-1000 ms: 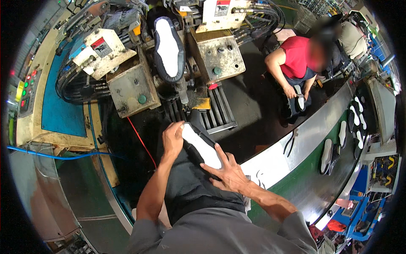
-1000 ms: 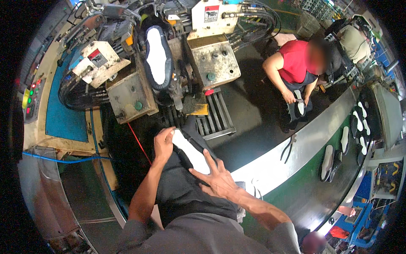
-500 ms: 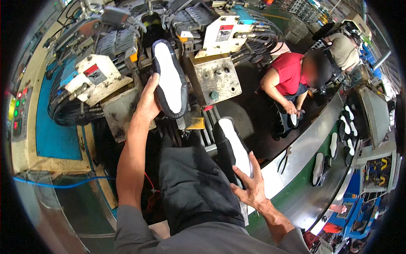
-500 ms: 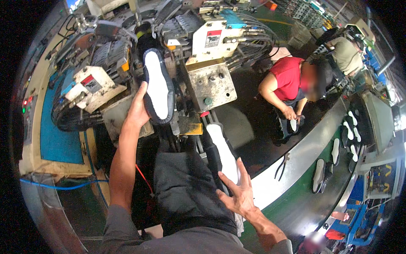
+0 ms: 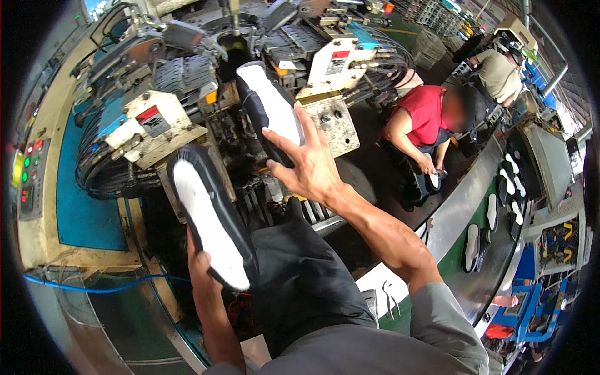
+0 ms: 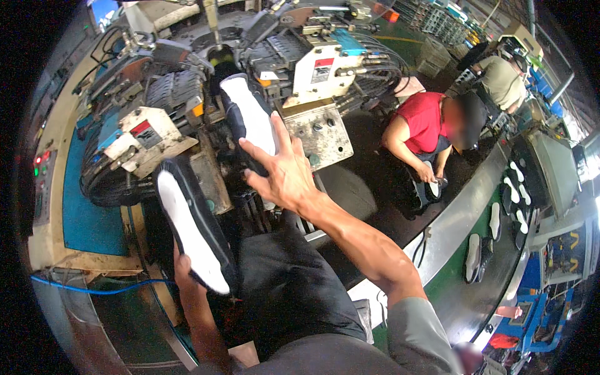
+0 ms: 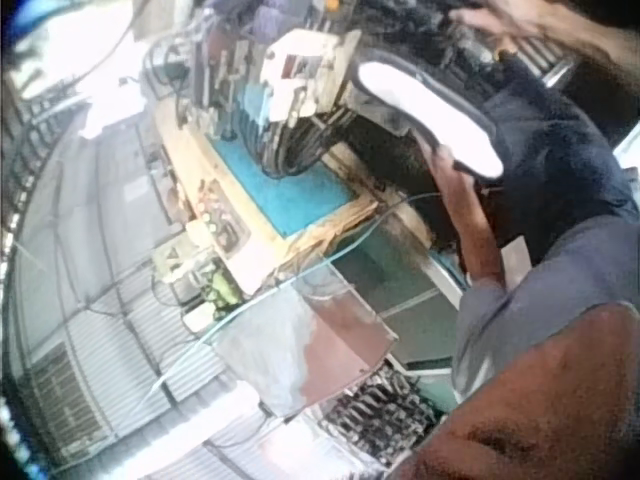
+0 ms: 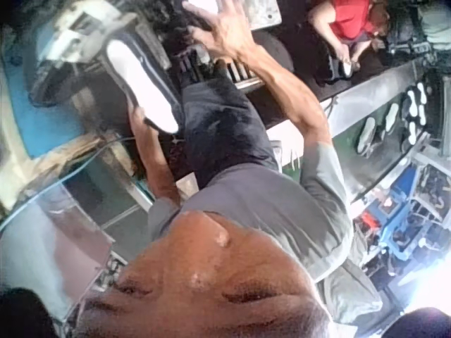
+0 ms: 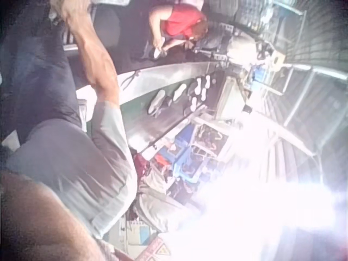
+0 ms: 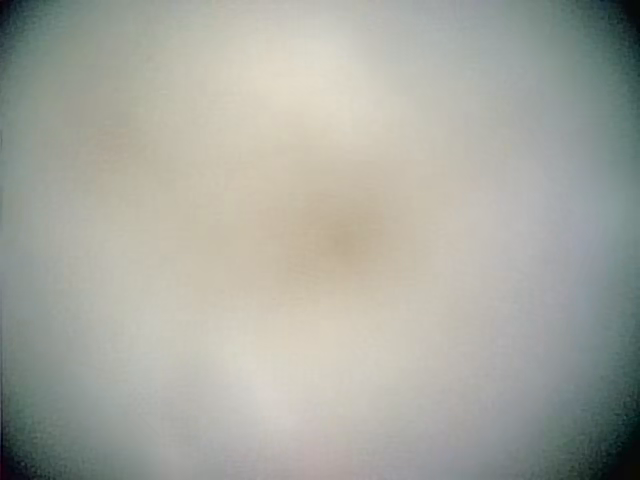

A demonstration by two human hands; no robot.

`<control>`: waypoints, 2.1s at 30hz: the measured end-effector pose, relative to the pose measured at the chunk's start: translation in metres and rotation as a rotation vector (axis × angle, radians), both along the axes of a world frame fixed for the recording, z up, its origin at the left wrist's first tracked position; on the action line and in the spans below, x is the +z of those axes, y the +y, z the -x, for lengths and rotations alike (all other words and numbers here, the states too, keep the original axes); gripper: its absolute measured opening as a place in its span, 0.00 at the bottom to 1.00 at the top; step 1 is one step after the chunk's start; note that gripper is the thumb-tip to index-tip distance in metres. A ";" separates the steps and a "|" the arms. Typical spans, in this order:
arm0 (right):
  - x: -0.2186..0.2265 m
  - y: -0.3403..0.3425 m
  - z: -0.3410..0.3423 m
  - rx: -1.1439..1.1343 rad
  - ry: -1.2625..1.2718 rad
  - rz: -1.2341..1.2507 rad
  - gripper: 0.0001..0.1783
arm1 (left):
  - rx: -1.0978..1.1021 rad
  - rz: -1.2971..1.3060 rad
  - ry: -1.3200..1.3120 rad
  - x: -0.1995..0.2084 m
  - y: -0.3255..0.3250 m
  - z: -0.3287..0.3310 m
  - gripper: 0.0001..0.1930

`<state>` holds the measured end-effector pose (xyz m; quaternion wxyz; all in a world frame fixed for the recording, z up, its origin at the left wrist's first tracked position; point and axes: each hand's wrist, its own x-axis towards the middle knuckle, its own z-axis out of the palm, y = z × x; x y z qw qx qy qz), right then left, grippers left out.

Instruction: Assembling shoe soles and uppers using factory machinery and manual tools.

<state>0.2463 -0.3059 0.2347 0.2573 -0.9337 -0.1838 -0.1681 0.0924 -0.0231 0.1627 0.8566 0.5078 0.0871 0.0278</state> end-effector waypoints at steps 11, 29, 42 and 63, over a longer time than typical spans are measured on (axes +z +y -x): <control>-0.042 0.031 -0.033 -0.015 -0.010 0.024 0.39 | 0.174 -0.090 0.287 -0.042 0.029 0.164 0.57; -0.041 0.084 -0.095 -0.043 -0.267 0.197 0.47 | -0.137 -0.192 0.243 -0.034 -0.025 0.114 0.58; -0.071 0.097 -0.189 -0.024 -0.286 0.146 0.43 | -0.244 -0.286 0.103 -0.030 -0.039 0.048 0.59; -0.135 0.073 0.234 0.153 1.603 -1.528 0.39 | 0.111 0.026 0.158 -0.054 -0.039 0.134 0.49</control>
